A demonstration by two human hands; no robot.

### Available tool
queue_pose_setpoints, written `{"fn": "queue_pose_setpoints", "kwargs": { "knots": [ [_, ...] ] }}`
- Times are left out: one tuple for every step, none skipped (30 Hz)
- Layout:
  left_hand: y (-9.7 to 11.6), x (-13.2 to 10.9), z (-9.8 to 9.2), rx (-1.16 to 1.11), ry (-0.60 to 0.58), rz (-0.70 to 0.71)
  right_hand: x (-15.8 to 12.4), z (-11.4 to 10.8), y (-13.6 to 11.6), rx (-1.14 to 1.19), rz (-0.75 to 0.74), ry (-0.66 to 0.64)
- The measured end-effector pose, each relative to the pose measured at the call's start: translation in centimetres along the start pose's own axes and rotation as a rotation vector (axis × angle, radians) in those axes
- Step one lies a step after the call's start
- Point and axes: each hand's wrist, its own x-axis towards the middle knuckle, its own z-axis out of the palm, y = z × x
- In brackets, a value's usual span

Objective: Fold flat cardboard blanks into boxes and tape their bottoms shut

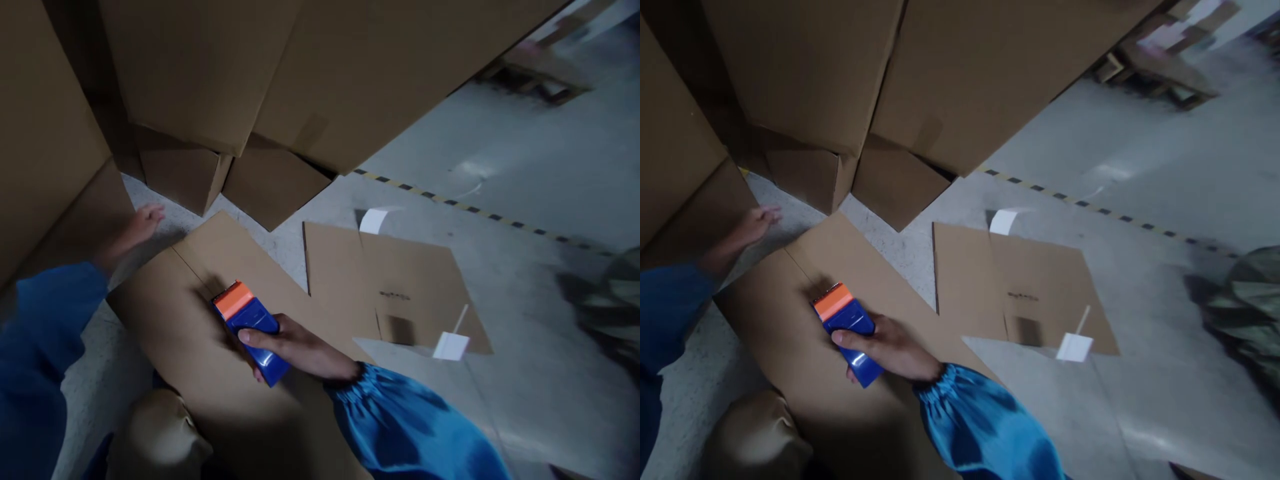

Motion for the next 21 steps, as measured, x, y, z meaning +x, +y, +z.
{"fn": "queue_pose_setpoints", "kwargs": {
  "knots": [
    [1.4,-0.1,0.6,0.004,0.009,0.041,0.0,-0.1,-0.1,-0.001,-0.004,-0.008],
    [2.8,-0.5,1.4,0.025,-0.007,0.092,0.0,-0.2,-0.1,-0.003,-0.009,-0.016],
    [4.0,-1.2,2.2,0.071,-0.051,0.146,0.0,-0.2,-0.2,-0.004,-0.016,-0.022],
    [5.0,-2.0,3.1,0.141,-0.101,0.192,0.0,-0.2,-0.2,0.0,-0.019,-0.024],
    [5.8,-2.7,3.8,0.228,-0.146,0.231,0.0,-0.2,-0.2,0.006,-0.018,-0.024],
    [6.3,-3.3,4.4,0.321,-0.177,0.262,0.1,-0.2,-0.3,0.017,-0.016,-0.022],
    [6.5,-3.8,4.9,0.402,-0.189,0.286,0.1,-0.2,-0.2,0.033,-0.014,-0.016],
    [6.6,-4.1,5.1,0.464,-0.191,0.309,0.1,-0.2,-0.2,0.051,-0.013,-0.011],
    [6.5,-4.1,5.2,0.504,-0.184,0.333,0.0,-0.2,-0.1,0.068,-0.012,-0.011],
    [6.4,-4.0,5.2,0.526,-0.177,0.355,-0.1,-0.3,0.0,0.083,-0.014,-0.014],
    [6.3,-3.8,5.2,0.537,-0.169,0.37,-0.2,-0.5,0.2,0.097,-0.014,-0.019],
    [6.2,-3.6,5.1,0.546,-0.162,0.379,-0.5,-0.6,0.5,0.108,-0.009,-0.022],
    [6.2,-3.3,5.1,0.553,-0.155,0.389,-0.9,-0.9,0.9,0.116,0.001,-0.024],
    [6.2,-3.1,5.1,0.56,-0.15,0.4,-1.3,-1.1,1.3,0.12,0.019,-0.025],
    [6.3,-3.0,5.2,0.565,-0.146,0.413,-1.9,-1.4,1.9,0.12,0.042,-0.024],
    [6.5,-3.0,5.2,0.57,-0.143,0.423,-2.5,-1.7,2.5,0.118,0.068,-0.023],
    [6.6,-3.0,5.2,0.575,-0.139,0.428,-3.3,-2.0,3.2,0.115,0.095,-0.024],
    [6.8,-3.1,5.3,0.581,-0.134,0.429,-4.1,-2.3,4.0,0.115,0.118,-0.031],
    [6.9,-3.2,5.3,0.587,-0.131,0.431,-5.0,-2.7,5.0,0.117,0.137,-0.043],
    [7.0,-3.3,5.3,0.594,-0.128,0.431,-6.0,-3.1,5.9,0.12,0.152,-0.054],
    [7.1,-3.3,5.3,0.603,-0.121,0.434,-6.9,-3.4,7.0,0.123,0.167,-0.06]
  ]
}}
